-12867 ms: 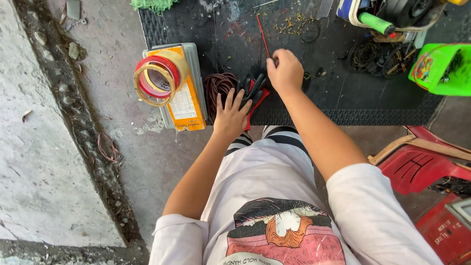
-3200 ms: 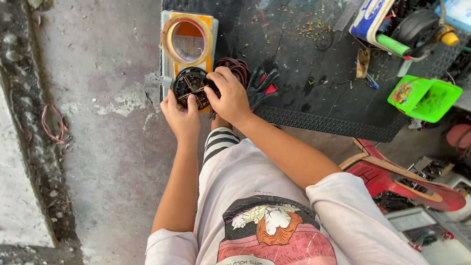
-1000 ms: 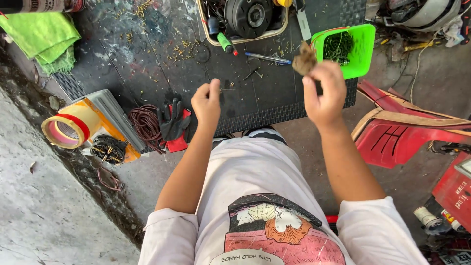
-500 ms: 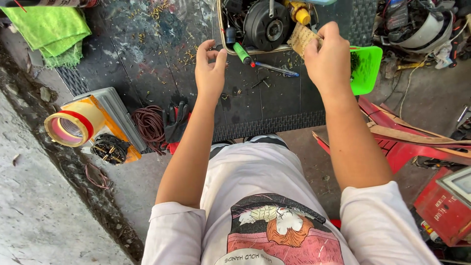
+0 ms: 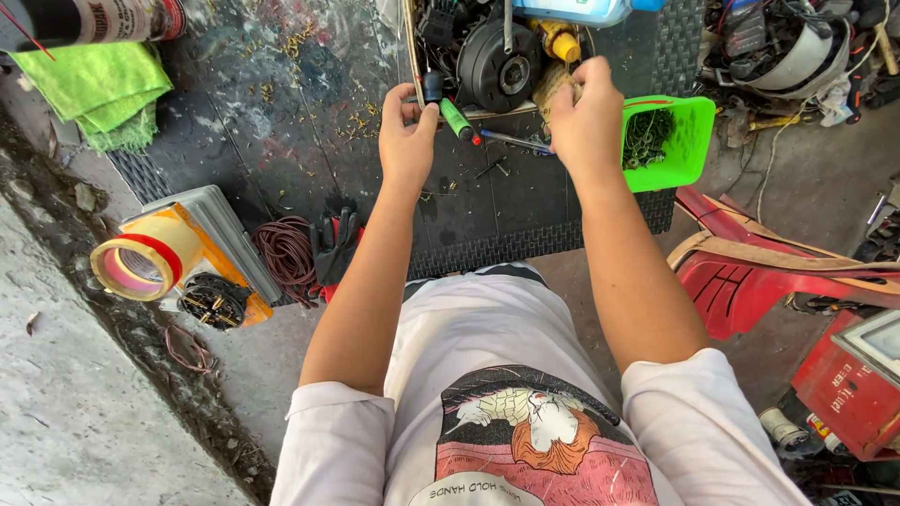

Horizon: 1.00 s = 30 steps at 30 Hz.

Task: The person is sorting through wires, using tools to manipulate components, and working on an electrical assembly in a cluttered workspace.

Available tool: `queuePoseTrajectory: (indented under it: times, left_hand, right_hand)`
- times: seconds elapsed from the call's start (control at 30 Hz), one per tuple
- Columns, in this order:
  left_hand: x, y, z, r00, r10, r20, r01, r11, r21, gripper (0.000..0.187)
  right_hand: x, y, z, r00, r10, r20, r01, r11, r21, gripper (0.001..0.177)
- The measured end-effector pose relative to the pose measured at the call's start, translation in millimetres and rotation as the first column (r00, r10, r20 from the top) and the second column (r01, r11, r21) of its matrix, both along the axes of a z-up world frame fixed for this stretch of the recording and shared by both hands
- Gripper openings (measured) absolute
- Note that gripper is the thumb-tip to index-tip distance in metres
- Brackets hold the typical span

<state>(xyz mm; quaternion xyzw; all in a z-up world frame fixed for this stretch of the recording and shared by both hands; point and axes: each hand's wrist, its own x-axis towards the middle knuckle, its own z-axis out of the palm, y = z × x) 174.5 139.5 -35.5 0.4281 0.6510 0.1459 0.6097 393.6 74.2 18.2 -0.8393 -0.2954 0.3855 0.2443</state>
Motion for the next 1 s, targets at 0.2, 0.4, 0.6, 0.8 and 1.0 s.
queuePoseTrajectory:
  times: [0.2, 0.4, 0.6, 0.8, 1.0]
  left_hand:
    - [1, 2, 2, 1.0, -0.012, -0.026, 0.011, 0.999, -0.038, 0.03]
    - [0, 3, -1, 1.0, -0.002, -0.005, 0.002, 0.999, -0.033, 0.028]
    - [-3, -2, -8, 0.993, 0.022, 0.117, -0.025, 0.999, 0.022, 0.034]
    - [-3, -4, -8, 0.994, 0.025, 0.103, -0.025, 1.0, -0.003, 0.033]
    - [-5, -7, -10, 0.997, 0.023, 0.074, -0.022, 1.0, -0.002, 0.031]
  right_hand:
    - [11, -8, -59, 0.956, 0.01, 0.294, -0.064, 0.982, 0.176, 0.019]
    - [16, -1, -64, 0.87, 0.067, 0.489, -0.2, 0.954, 0.224, 0.018]
    - [9, -5, -87, 0.781, 0.028, 0.624, -0.239, 0.936, 0.258, 0.015]
    - [17, -9, -101, 0.755, 0.04, 0.654, -0.256, 0.937, 0.238, 0.019]
    - [22, -7, -104, 0.768, 0.059, 0.637, -0.255, 0.942, 0.219, 0.026]
